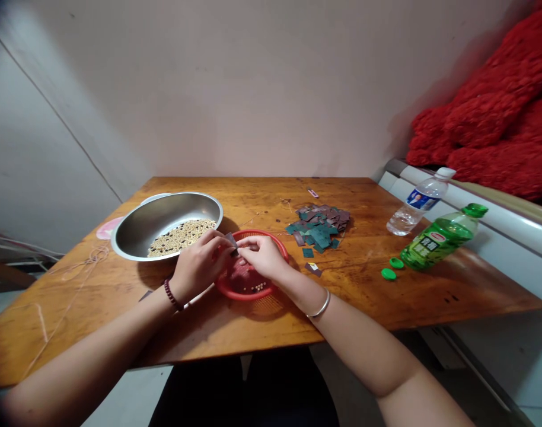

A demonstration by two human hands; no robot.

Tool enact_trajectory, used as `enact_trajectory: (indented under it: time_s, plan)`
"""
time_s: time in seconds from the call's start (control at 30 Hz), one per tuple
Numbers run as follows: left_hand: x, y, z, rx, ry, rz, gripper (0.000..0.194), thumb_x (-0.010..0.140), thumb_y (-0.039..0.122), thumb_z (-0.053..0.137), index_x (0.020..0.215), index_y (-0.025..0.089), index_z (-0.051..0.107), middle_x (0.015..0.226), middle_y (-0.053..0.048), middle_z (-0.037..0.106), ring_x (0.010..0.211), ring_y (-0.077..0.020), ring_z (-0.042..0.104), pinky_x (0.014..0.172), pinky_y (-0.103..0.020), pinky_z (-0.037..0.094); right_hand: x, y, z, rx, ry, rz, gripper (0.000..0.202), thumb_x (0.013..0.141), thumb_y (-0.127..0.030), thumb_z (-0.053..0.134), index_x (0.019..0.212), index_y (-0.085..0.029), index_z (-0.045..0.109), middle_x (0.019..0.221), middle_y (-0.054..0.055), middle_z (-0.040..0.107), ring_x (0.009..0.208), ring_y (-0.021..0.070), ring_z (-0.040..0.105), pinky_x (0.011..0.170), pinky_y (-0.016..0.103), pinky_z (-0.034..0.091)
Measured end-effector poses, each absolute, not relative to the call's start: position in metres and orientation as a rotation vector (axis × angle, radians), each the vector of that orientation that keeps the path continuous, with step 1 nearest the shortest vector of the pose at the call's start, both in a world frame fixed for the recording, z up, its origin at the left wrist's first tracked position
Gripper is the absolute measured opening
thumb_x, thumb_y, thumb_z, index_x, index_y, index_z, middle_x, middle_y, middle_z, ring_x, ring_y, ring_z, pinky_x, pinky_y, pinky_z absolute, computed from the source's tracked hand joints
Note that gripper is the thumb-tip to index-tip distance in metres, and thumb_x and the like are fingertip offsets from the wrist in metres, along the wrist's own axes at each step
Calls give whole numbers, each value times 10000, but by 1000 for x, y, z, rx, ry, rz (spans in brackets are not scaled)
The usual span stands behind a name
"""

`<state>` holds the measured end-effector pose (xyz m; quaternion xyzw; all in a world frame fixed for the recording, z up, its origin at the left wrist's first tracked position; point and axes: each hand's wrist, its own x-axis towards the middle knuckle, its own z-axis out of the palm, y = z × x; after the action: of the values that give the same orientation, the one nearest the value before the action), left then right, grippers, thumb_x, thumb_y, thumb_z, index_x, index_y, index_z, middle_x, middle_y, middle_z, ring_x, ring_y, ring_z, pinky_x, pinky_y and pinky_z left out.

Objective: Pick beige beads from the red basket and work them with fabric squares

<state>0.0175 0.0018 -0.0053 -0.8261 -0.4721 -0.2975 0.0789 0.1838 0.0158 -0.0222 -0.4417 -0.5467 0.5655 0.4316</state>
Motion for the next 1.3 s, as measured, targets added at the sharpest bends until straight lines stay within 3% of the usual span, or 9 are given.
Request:
enact_trajectory:
  time_s: [0.17,0.53,1.3]
  plan:
    - [17,1,-5,-2564,-1343,-875,171,880,302,461,864,197,595,937,-28,589,727,-101,557,578,-209,410,183,16,-21,-1075,-1355,1408,132,726,-158,628,849,-138,673,740,30,685,557,81,614,538,182,511]
    - [18,1,-6,-2474,-1414,-842,196,892,321,445,841,209,597,922,-4,587,674,-91,529,545,-213,371,184,15,-20,-1117,-1348,1424,184,743,-168,612,915,-131,667,751,44,685,554,95,617,472,176,500]
    - [17,1,-4,-2515,-1374,-889,169,881,303,466,864,202,600,926,-11,580,686,-84,535,573,-202,403,183,17,-25,-1091,-1406,1383,159,746,-210,612,872,-136,676,760,45,681,551,83,603,502,176,478]
